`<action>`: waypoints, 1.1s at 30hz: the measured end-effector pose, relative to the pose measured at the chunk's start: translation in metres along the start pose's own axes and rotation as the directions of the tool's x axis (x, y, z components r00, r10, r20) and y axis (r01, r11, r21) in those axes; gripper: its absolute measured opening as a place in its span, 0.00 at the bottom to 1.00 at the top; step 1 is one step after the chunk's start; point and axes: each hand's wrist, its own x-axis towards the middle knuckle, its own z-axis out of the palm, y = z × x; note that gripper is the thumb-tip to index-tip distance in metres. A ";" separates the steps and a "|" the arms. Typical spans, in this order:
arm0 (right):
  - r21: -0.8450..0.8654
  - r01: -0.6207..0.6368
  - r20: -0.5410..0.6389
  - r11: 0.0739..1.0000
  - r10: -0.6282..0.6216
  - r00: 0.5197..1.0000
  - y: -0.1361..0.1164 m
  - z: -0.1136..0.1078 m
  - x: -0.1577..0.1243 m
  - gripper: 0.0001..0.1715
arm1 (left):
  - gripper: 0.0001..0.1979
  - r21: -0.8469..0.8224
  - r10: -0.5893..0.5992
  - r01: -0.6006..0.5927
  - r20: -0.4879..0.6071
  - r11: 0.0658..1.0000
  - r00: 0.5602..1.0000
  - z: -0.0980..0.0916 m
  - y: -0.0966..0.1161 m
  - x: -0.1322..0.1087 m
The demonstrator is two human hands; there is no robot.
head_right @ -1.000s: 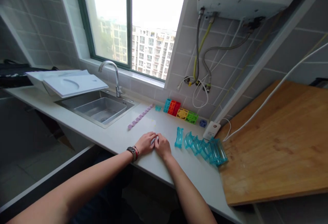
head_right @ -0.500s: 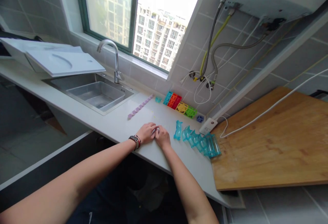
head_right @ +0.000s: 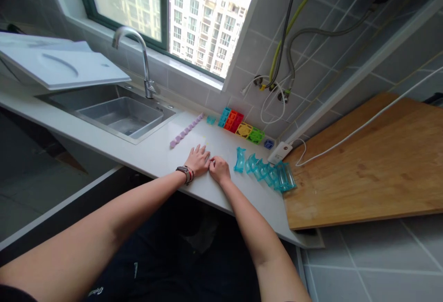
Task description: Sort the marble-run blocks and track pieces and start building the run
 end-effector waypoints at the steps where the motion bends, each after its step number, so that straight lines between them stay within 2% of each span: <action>1: -0.005 -0.001 0.003 1.000 0.001 1.000 0.000 0.000 0.000 0.14 | 0.20 -0.002 -0.015 0.015 -0.002 1.000 1.000 0.001 0.000 0.001; 5: -0.023 -0.002 0.024 1.000 0.003 1.000 -0.003 -0.001 0.000 0.14 | 0.23 -0.018 -0.070 0.070 -0.002 0.997 0.998 0.002 0.000 0.002; 10: -0.026 0.007 0.059 1.000 -0.006 0.998 -0.008 -0.004 -0.002 0.15 | 0.25 -0.049 -0.083 0.083 -0.011 0.995 0.996 0.000 -0.001 -0.001; 14: 0.000 0.038 0.064 0.999 -0.038 0.997 -0.011 -0.008 -0.004 0.13 | 0.21 -0.067 -0.008 0.006 -0.026 0.998 1.000 -0.006 -0.006 -0.002; 17: 0.036 0.064 0.060 0.997 -0.066 0.996 -0.011 -0.008 -0.002 0.11 | 0.18 -0.049 0.078 -0.078 -0.004 0.996 0.997 -0.012 -0.020 0.014; 19: 0.059 0.074 0.059 0.996 -0.078 0.995 -0.010 -0.007 0.000 0.10 | 0.16 -0.012 0.109 -0.109 0.032 0.994 0.993 -0.016 -0.032 0.039; 21: 0.077 0.082 0.064 0.994 -0.087 0.994 -0.010 -0.007 0.001 0.09 | 0.14 0.045 0.103 -0.106 0.066 0.993 0.992 -0.020 -0.043 0.078; 25: 0.097 0.095 0.076 0.991 -0.103 0.992 -0.008 -0.007 0.003 0.08 | 0.15 0.199 -0.013 0.000 0.066 0.980 0.998 -0.026 -0.063 0.170; 28: 0.110 0.089 0.076 0.990 -0.097 0.992 -0.007 -0.005 0.005 0.08 | 0.16 0.316 -0.102 0.071 0.084 0.946 0.991 -0.029 -0.075 0.228; 30: 0.140 0.075 0.076 0.987 -0.086 0.993 -0.006 -0.004 0.007 0.08 | 0.17 0.401 -0.129 0.074 0.112 0.913 0.985 -0.028 -0.080 0.256; 33: 0.206 0.033 0.088 0.978 -0.052 0.995 -0.004 -0.002 0.010 0.08 | 0.18 0.506 -0.118 0.012 0.177 0.862 0.977 -0.021 -0.081 0.282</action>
